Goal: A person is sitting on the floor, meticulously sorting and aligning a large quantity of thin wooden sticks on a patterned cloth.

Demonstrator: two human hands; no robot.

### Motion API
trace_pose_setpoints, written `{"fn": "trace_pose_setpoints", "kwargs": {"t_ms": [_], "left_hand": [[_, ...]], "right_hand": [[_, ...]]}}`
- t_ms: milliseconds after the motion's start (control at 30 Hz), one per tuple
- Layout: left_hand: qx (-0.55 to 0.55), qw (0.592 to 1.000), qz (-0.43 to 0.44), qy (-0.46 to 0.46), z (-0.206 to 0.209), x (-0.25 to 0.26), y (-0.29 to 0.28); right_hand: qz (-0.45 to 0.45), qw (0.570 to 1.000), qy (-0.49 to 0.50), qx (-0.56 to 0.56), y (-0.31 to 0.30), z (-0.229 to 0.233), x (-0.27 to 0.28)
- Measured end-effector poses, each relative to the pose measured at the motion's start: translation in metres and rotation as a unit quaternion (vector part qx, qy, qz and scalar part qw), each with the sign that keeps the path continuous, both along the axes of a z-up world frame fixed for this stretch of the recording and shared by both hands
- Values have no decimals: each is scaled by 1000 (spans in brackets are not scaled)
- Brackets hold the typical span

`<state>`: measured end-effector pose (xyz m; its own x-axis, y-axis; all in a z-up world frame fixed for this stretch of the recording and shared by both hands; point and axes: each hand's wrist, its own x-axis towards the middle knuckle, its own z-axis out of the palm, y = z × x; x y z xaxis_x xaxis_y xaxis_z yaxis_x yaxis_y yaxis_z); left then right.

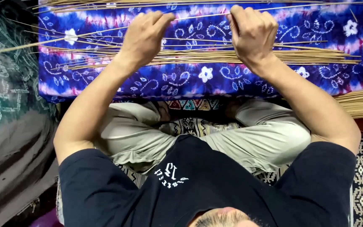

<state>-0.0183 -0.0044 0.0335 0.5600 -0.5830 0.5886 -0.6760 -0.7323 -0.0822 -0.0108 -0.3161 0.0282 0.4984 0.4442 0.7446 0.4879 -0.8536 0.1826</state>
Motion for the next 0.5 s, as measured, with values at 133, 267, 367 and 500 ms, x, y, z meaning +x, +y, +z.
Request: {"fn": "trace_pose_setpoints", "kwargs": {"t_ms": [133, 267, 367, 500], "left_hand": [[54, 996, 31, 69, 12, -26, 46], [-12, 969, -1, 248, 31, -51, 77], [-43, 928, -14, 369, 36, -57, 83], [-35, 885, -18, 465, 44, -58, 74]], "right_hand": [[13, 1000, 9, 5, 9, -10, 9], [50, 999, 2, 0, 22, 1, 13], [90, 996, -19, 15, 33, 22, 12], [114, 990, -61, 55, 37, 44, 11]]}}
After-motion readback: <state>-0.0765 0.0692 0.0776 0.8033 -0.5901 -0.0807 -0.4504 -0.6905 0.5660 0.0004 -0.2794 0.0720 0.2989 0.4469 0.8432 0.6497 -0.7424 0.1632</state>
